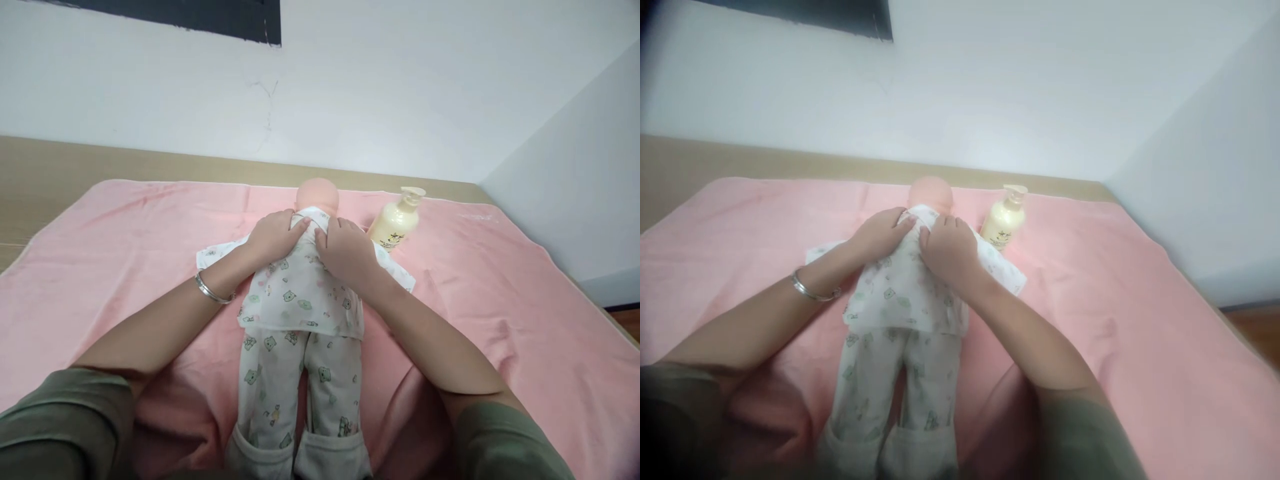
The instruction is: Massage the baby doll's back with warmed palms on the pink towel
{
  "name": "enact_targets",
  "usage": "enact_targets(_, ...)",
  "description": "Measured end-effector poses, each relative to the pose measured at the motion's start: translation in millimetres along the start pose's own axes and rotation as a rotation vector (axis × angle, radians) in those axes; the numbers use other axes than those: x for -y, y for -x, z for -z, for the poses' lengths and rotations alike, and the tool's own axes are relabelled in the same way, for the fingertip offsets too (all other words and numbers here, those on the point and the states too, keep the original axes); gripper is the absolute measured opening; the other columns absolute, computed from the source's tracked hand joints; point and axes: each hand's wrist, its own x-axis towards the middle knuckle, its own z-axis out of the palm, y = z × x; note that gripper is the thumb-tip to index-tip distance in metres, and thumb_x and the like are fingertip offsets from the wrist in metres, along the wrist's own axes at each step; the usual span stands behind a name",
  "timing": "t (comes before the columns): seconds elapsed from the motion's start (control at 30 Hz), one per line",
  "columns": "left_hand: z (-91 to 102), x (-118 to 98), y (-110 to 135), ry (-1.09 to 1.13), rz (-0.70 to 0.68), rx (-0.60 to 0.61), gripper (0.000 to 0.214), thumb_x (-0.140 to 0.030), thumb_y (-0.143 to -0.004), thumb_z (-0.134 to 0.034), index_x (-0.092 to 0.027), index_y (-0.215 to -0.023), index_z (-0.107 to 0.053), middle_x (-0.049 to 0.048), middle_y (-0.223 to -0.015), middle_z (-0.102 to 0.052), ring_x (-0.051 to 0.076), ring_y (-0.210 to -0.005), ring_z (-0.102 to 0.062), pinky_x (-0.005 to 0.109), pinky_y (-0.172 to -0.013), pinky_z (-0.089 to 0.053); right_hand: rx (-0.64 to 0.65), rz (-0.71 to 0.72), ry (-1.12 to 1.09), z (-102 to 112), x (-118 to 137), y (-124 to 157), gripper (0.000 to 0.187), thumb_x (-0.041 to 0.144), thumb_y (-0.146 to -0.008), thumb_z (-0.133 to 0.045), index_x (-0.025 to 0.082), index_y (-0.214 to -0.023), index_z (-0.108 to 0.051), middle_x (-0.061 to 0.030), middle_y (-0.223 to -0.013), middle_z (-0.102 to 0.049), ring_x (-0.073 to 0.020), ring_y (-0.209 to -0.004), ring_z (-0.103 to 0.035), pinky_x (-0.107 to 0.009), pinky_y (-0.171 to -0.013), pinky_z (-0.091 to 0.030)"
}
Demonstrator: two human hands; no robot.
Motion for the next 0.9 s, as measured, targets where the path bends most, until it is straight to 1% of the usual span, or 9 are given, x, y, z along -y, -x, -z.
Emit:
enact_targets(0.1,-1.3,2,-2,-0.021,0.018,0.027,0.063,-0.06,-0.099,-0.022,-0.016,-0.108,-0.066,0.015,-0.112,-0.073,0.032,-0.103,-0.067,0.044,-0.09,-0.05,-0.014,0.001,-0.007,0,0,0,0.047,0.04,-0.107,-0.028,0.009,-0.111,-0.063,-0.0185,-0.108,-0.071,-0.0322,-0.107,-0.065,-0.039,-0.091,-0.047)
enact_targets(0.3,-8.9,-27,26,-0.236,-0.072,-0.121,0.051,-0.042,-0.1,-0.026,-0.008,-0.106,-0.063,0.0228,-0.114,-0.069,0.036,-0.112,-0.063,0.049,-0.1,-0.048,0.27,-0.127,-0.272,2,-32,-30,0.065,0.065,-0.102,-0.023,0.017,-0.11,-0.067,-0.0156,-0.11,-0.075,-0.0342,-0.098,-0.069,-0.041,-0.078,-0.049)
enact_targets(0.37,-9.9,-27,26,-0.226,-0.083,-0.123,0.05,-0.043,-0.1,-0.026,-0.009,-0.104,-0.063,0.0229,-0.111,-0.069,0.036,-0.111,-0.063,0.049,-0.099,-0.049,0.239,-0.113,-0.228,3,-30,-28,0.066,0.062,-0.104,-0.022,0.014,-0.109,-0.067,-0.0167,-0.108,-0.075,-0.0347,-0.097,-0.069,-0.043,-0.079,-0.049)
enact_targets(0.47,-9.1,-12,12,-0.085,-0.05,-0.047,0.056,-0.051,-0.101,-0.02,-0.014,-0.1,-0.062,0.0192,-0.108,-0.07,0.034,-0.104,-0.065,0.048,-0.093,-0.05,0.091,-0.034,-0.082,2,-11,-10,0.056,0.049,-0.106,-0.027,0.009,-0.109,-0.066,-0.0194,-0.107,-0.073,-0.0356,-0.102,-0.066,-0.045,-0.089,-0.048)
enact_targets(0.57,-6.8,4,-4,0.052,0.011,0.003,0.06,-0.059,-0.1,-0.016,-0.018,-0.091,-0.06,0.0172,-0.108,-0.072,0.033,-0.101,-0.067,0.047,-0.092,-0.05,-0.026,0.055,-0.007,1,8,10,0.051,0.046,-0.105,-0.036,0.003,-0.119,-0.061,-0.0246,-0.119,-0.068,-0.0378,-0.115,-0.06,-0.047,-0.102,-0.044)
enact_targets(0.63,-5.4,6,-6,0.065,0.037,0.011,0.06,-0.059,-0.1,-0.016,-0.019,-0.088,-0.058,0.0167,-0.107,-0.072,0.032,-0.101,-0.067,0.048,-0.092,-0.049,-0.047,0.073,-0.016,1,11,12,0.053,0.047,-0.104,-0.038,0.001,-0.122,-0.06,-0.0262,-0.124,-0.066,-0.0385,-0.12,-0.058,-0.047,-0.105,-0.043)
enact_targets(0.73,-4.0,-8,8,-0.03,0.023,-0.013,0.051,-0.052,-0.1,-0.022,-0.017,-0.092,-0.059,0.0169,-0.106,-0.071,0.033,-0.102,-0.066,0.048,-0.093,-0.05,0.025,0.01,-0.119,1,-2,-1,0.058,0.054,-0.105,-0.032,0.007,-0.116,-0.064,-0.0218,-0.117,-0.07,-0.0356,-0.114,-0.062,-0.044,-0.099,-0.046)
enact_targets(0.83,-4.2,-28,31,-0.137,-0.076,-0.076,0.039,-0.042,-0.098,-0.033,-0.014,-0.103,-0.06,0.0194,-0.116,-0.067,0.034,-0.113,-0.062,0.049,-0.101,-0.049,0.165,-0.095,-0.242,1,-21,-21,0.066,0.062,-0.104,-0.023,0.013,-0.107,-0.067,-0.0174,-0.106,-0.075,-0.033,-0.1,-0.068,-0.041,-0.085,-0.049)
enact_targets(0.9,-5.4,-35,39,-0.156,-0.132,-0.096,0.037,-0.038,-0.098,-0.034,-0.012,-0.108,-0.059,0.0212,-0.121,-0.065,0.035,-0.119,-0.059,0.049,-0.104,-0.047,0.199,-0.126,-0.246,0,-27,-27,0.067,0.063,-0.104,-0.021,0.015,-0.104,-0.068,-0.0166,-0.103,-0.075,-0.0327,-0.094,-0.07,-0.04,-0.078,-0.049)
